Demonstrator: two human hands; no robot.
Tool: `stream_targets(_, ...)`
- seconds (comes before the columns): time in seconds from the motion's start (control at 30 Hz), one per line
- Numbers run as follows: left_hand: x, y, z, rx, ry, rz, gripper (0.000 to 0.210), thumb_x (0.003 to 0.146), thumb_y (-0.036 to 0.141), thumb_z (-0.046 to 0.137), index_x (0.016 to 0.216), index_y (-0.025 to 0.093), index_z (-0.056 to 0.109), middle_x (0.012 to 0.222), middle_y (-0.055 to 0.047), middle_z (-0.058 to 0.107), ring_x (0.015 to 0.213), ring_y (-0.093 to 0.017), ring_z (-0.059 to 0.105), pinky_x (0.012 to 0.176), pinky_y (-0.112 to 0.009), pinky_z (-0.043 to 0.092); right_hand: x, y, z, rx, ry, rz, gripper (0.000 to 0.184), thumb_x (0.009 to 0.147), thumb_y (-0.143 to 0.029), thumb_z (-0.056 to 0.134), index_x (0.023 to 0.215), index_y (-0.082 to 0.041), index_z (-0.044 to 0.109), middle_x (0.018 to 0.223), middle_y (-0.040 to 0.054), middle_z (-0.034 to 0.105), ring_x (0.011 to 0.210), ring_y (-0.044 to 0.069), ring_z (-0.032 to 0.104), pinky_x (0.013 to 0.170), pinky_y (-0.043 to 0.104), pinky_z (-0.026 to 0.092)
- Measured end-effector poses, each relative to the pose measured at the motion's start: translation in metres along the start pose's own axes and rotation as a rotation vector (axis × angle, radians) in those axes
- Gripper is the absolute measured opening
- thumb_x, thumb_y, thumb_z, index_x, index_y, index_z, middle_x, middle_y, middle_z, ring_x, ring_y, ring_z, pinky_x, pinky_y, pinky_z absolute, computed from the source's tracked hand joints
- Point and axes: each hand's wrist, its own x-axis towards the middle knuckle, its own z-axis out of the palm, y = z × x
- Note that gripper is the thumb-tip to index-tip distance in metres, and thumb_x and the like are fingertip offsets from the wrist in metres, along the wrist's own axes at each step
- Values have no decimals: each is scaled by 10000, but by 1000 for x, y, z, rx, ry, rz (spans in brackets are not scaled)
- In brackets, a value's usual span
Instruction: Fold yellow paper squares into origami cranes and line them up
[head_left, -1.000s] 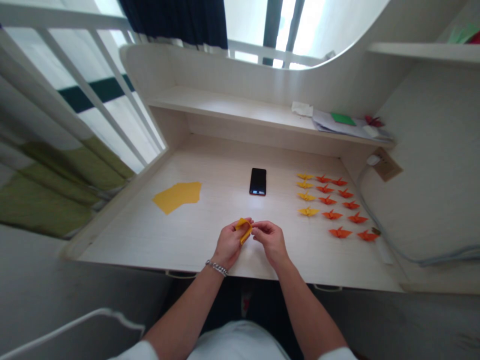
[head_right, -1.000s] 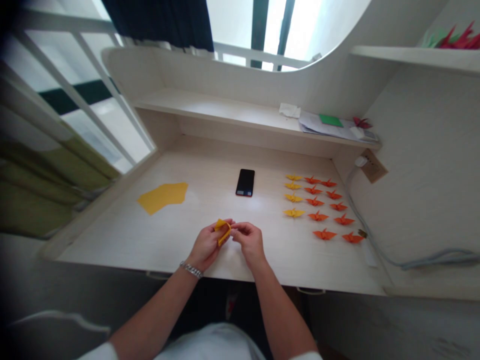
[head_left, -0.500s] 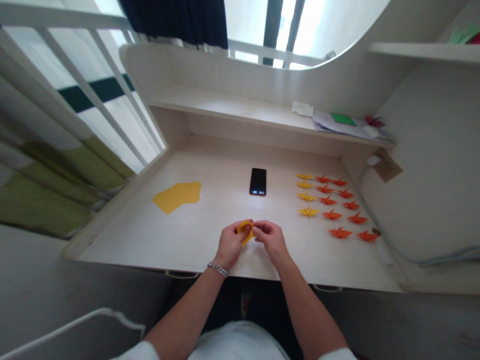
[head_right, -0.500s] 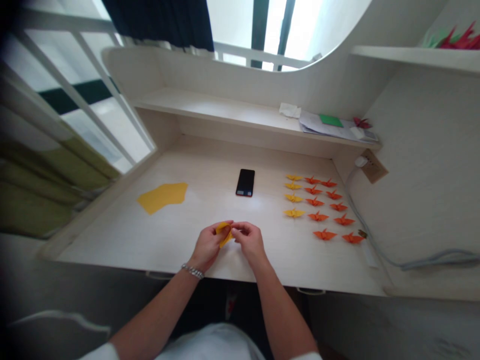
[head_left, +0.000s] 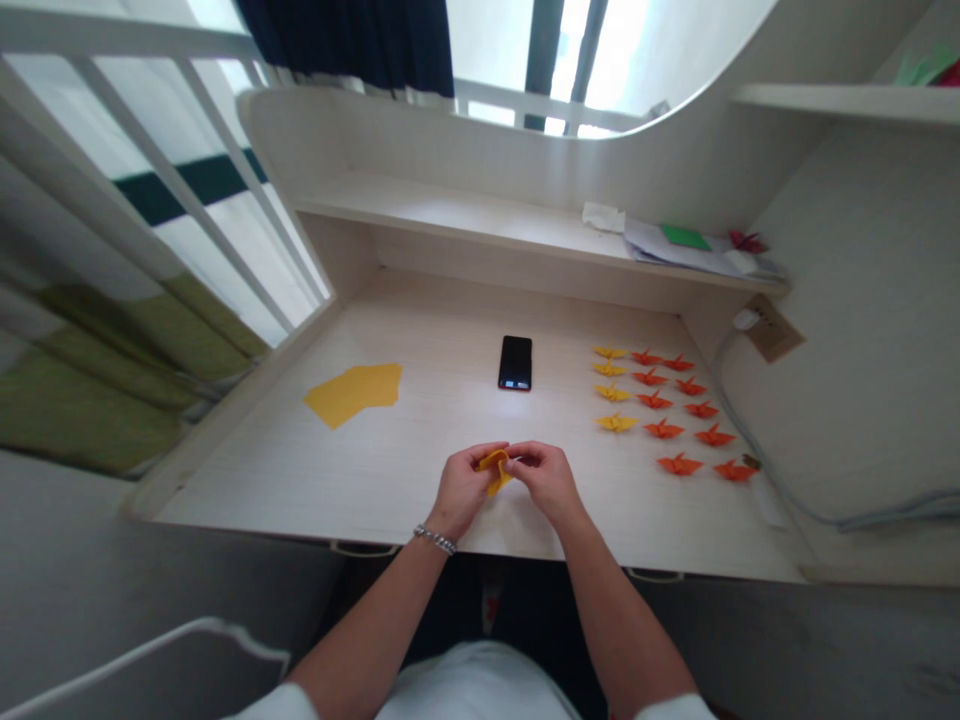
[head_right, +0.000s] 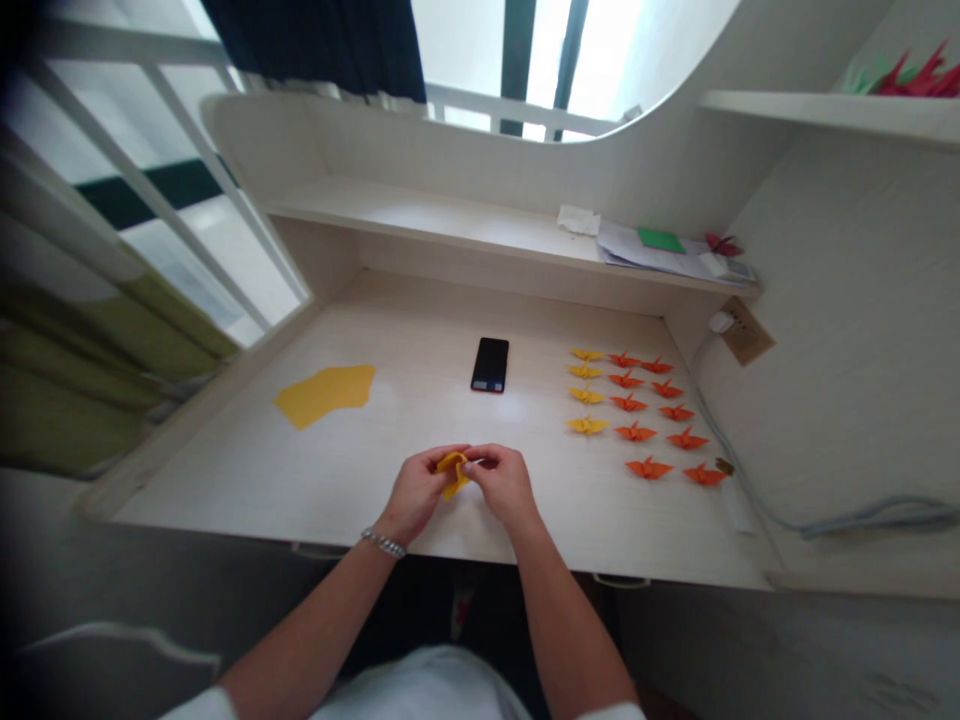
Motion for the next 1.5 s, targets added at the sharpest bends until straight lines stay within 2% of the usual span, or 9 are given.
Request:
stream_targets(0.1, 0, -1, -1, -42, -37, 4, 390, 653, 225, 743, 1026, 118, 710, 997, -120, 724, 942, -255, 660, 858, -370, 506, 0, -3, -1, -83, 34, -27, 187, 664, -269, 706, 817, -167, 739, 777, 68, 734, 672, 197, 663, 658, 326, 549)
stream_targets(0.3, -1, 0, -2, -70, -88, -3, 410, 679, 246, 732, 1065, 113, 697, 1037, -132, 712, 941, -249, 655, 862, -367, 499, 0, -6, -3, -118, 63, -31, 165, 674, -236, 695, 819, -170, 737, 785, 64, 738, 716, 208, 681, 699, 337, 556)
stream_targets(0.5, 0, 3, -2, -50, -62, -11, 423, 618, 249, 782, 1012, 109, 713, 989, -122, 724, 907, -246, 661, 843, -364, 505, 1, -6, 0, -118, 61, -33, 161, 659, -221, 701, 809, -171, 730, 784, 59, 741, 727, 214, 694, 710, 342, 564)
stream_targets(0.63, 0, 6, -1, -24, -59, -13, 393, 597, 247, 792, 963, 116, 727, 929, -106, 734, 856, -241, 668, 792, -345, 511, 1, -4, 1, -112, 29, -36, 171, 669, -217, 702, 831, -178, 737, 804, 57, 745, 748, 219, 697, 735, 355, 564)
stream_targets(0.8, -2, 11, 0, -9, -86, -12, 297, 670, 288, 742, 923, 132, 741, 885, -92, 738, 833, -231, 664, 763, -321, 503, 1, -6, 1, -87, -18, -64, 164, 712, -240, 690, 860, -205, 752, 840, 50, 747, 789, 218, 693, 770, 351, 549)
stream_targets(1.1, -2, 9, 2, 110, -142, 7, 285, 725, 298, 689, 956, 137, 738, 812, -53, 725, 751, -193, 631, 664, -261, 463, -3, -10, 0, -330, 78, -209, 130, 777, -262, 656, 862, -240, 752, 831, 37, 724, 738, 185, 656, 702, 304, 519)
stream_targets(1.33, 0, 3, 2, 107, -116, -9, 300, 724, 322, 668, 926, 111, 739, 833, -85, 725, 807, -221, 640, 723, -290, 476, -4, -13, 2, -357, 92, -254, 127, 799, -263, 643, 867, -228, 744, 833, 38, 710, 731, 168, 641, 690, 282, 505)
stream_targets(1.5, 0, 4, 1, 149, -130, -23, 303, 710, 346, 666, 852, 88, 736, 778, -85, 714, 788, -227, 639, 702, -294, 474, -2, -12, 3, -348, 92, -248, 119, 799, -265, 640, 841, -217, 740, 812, 41, 705, 728, 167, 638, 687, 279, 503)
